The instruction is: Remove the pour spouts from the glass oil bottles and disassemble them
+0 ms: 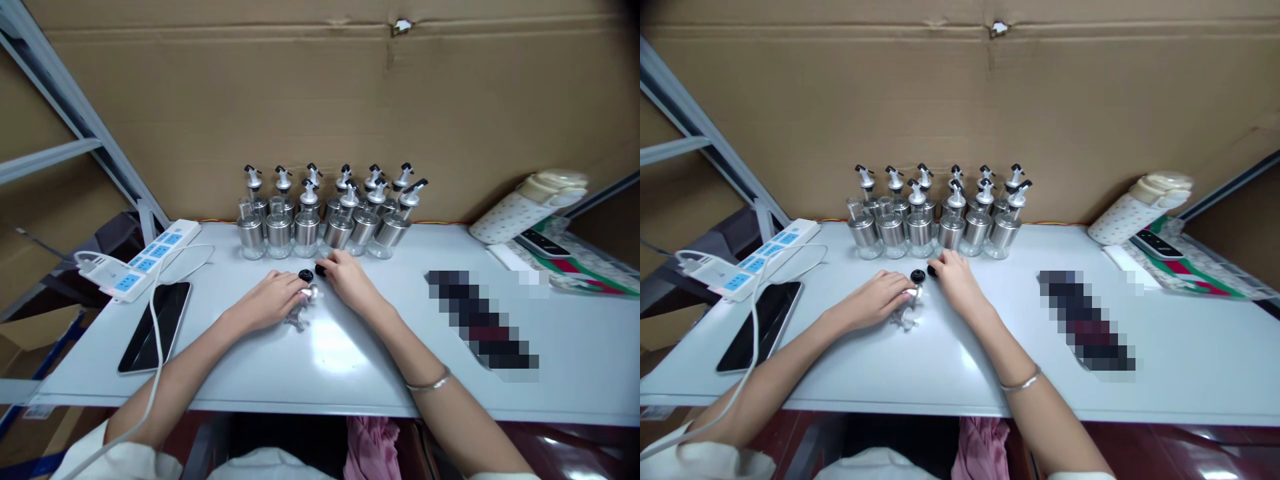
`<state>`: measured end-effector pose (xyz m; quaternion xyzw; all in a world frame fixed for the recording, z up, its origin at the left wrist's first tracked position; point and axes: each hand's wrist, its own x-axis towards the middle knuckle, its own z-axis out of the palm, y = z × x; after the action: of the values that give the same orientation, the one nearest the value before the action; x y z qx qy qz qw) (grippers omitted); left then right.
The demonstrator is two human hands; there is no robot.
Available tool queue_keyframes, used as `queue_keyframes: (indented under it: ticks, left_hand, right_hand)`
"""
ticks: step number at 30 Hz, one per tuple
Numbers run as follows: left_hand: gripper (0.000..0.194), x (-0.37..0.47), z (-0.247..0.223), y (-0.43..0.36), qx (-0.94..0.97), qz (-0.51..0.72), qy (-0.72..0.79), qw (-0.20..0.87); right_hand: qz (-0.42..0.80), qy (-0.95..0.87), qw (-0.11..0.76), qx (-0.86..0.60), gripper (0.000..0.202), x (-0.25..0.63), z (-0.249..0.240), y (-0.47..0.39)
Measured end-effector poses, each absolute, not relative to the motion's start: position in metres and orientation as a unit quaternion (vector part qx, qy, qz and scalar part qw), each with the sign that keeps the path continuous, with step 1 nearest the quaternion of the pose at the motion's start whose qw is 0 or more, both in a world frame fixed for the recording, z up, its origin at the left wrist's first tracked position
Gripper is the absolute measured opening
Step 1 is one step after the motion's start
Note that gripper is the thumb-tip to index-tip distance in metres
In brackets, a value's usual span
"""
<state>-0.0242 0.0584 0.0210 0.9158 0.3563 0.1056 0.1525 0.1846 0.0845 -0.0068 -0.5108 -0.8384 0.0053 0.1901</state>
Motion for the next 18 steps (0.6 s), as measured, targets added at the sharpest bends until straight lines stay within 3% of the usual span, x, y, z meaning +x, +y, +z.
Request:
queue_keyframes:
  ticks: [6,12,18]
  left_hand:
    - [0.027,-0.024,0.015,0.059,0.916,0.087,0.358,0.156]
    - [0.03,-0.023,0.012,0.056,0.927,0.081,0.332,0.152]
    - [0.051,-0.021,0.016,0.054,0.922,0.084,0.328,0.187]
  right_hand:
    - [0.057,-0.836,0.18,-0.515,0.053,0.186,-0.009,0.082]
    - [0.126,-0.831,0.199,-0.503,0.053,0.186,0.0,0.077]
    - [0.162,-0.829,0.179,-0.504,0.051,0.181,0.008,0.069]
